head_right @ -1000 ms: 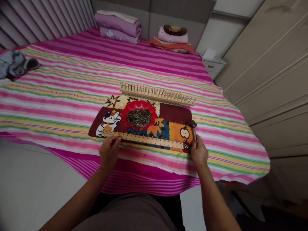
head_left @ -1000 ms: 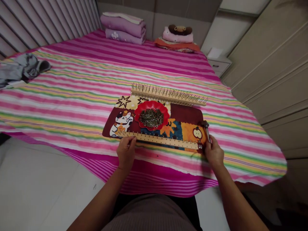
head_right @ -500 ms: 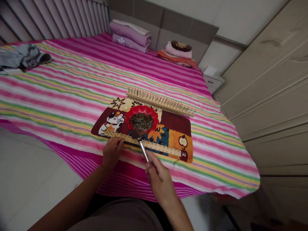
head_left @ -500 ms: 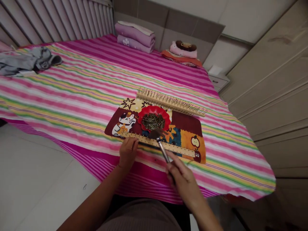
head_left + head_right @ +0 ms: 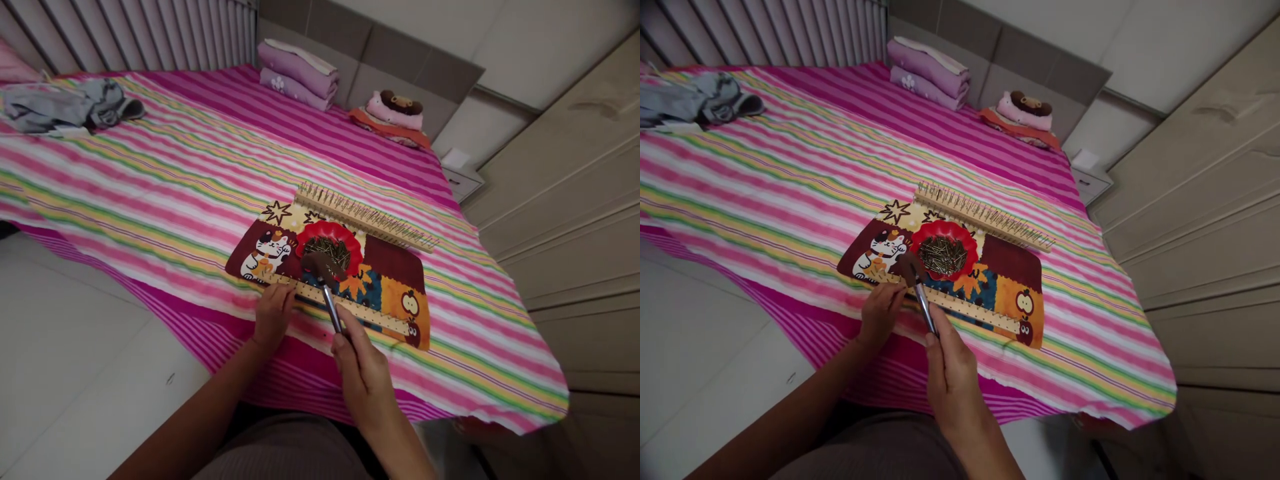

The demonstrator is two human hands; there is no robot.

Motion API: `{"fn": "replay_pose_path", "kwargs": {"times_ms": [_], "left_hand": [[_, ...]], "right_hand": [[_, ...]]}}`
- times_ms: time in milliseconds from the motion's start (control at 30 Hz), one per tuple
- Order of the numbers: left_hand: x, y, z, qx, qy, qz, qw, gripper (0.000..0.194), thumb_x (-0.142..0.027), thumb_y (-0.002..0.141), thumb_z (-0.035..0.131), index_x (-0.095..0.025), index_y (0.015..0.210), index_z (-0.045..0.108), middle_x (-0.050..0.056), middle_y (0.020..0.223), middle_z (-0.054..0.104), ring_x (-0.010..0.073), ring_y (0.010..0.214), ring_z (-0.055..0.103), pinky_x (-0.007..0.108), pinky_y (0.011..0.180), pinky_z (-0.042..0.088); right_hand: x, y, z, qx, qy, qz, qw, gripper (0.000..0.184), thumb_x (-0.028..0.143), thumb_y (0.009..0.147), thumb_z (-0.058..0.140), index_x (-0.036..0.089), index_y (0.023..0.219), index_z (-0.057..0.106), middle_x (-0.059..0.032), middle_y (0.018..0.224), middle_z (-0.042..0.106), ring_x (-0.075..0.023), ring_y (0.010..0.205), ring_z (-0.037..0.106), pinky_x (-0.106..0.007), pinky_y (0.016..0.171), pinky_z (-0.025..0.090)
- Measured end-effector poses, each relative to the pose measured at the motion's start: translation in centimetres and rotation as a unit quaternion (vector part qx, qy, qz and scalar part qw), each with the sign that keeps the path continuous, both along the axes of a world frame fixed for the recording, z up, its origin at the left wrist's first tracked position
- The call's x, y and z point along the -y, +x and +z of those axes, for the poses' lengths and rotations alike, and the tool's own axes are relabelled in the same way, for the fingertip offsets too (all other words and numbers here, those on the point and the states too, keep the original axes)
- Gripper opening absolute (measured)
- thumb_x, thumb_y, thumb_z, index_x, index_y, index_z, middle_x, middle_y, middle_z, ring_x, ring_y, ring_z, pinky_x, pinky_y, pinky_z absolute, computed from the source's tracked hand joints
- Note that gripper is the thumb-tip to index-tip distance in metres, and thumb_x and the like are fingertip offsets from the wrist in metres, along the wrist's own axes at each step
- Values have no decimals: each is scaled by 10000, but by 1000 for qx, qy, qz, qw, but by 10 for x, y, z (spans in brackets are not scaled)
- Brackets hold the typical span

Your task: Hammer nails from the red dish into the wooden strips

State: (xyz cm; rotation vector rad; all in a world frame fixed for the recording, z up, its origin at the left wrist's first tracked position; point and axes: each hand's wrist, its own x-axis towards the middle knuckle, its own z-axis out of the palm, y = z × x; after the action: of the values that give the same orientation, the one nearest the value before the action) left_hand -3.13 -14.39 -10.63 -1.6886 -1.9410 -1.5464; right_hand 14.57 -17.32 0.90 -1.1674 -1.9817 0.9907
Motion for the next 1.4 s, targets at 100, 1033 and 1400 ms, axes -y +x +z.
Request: {"fn": "replay_pose_path", "kwargs": {"times_ms": [100,1033,1400], "left_hand": [[-1,0,-2,2,-9,9,1000,127,-214,894,493,-194,830,601,29,770,626,149,784,595,266,770,491],[-69,-42,91,-152,-212,-70,963,122,-197,741,580,-237,843,633,34,847,676,219,827,630,320,740,495],[-141,-6,92,-277,-428,-151,847,683,-290,591,705,-205,1250,546,146,1302,532,369,1110,516,492,896,439]], "right_hand": [[-2,2,-3,12,-18,38,999,426,274,924,399,204,1313,557,2,694,604,-116,592,538,-239,615,504],[-118,183,-93,380,5,-361,852,422,266,948,391,149,1335,515,-109,962,646,-156,677,545,-244,550,301],[-117,181,-92,389,6,-370,843,415,277,952,386,173,1332,515,-80,911,625,-140,635,527,-230,517,287]]}}
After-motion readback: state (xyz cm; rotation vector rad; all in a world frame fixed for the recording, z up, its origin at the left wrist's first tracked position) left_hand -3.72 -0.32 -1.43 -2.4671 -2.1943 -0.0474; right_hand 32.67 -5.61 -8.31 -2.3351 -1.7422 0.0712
